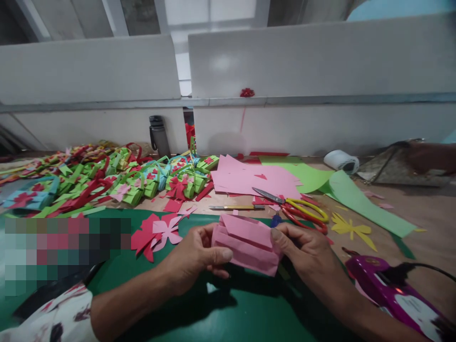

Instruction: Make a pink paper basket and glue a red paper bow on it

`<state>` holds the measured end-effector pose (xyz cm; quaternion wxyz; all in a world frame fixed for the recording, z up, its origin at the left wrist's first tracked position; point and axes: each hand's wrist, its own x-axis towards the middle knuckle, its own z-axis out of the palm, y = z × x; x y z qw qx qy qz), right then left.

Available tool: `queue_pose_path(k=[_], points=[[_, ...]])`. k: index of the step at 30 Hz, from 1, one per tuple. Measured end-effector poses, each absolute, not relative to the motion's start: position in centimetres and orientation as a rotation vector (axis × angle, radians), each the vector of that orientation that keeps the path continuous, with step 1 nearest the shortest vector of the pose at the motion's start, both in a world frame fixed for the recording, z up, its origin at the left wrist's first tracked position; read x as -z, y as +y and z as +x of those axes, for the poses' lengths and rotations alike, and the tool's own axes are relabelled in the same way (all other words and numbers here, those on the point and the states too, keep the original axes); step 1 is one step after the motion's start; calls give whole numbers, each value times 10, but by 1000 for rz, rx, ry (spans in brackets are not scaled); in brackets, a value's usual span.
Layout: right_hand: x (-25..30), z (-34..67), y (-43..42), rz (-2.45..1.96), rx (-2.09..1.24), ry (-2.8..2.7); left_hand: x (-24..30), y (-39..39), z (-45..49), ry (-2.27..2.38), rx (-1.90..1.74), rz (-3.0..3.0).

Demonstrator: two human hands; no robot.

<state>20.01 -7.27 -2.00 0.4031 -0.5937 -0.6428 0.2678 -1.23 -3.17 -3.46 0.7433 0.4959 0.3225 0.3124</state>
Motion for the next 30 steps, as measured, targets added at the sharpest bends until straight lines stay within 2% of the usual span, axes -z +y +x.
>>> queue_pose_path(k=[7, 15, 21, 30], points=[[22, 204, -72, -1473, -546, -1710, 39, -35, -11, 747, -743, 1016], [28, 206, -70, -1390, -73, -1941, 37, -34, -10, 720, -732, 972], [27, 202, -72, -1362, 13, -1949, 36, -38, -6, 814, -766, 971], [23, 201, -75, -1310, -43, -1943, 40, -36, -6, 864, -828, 1082]])
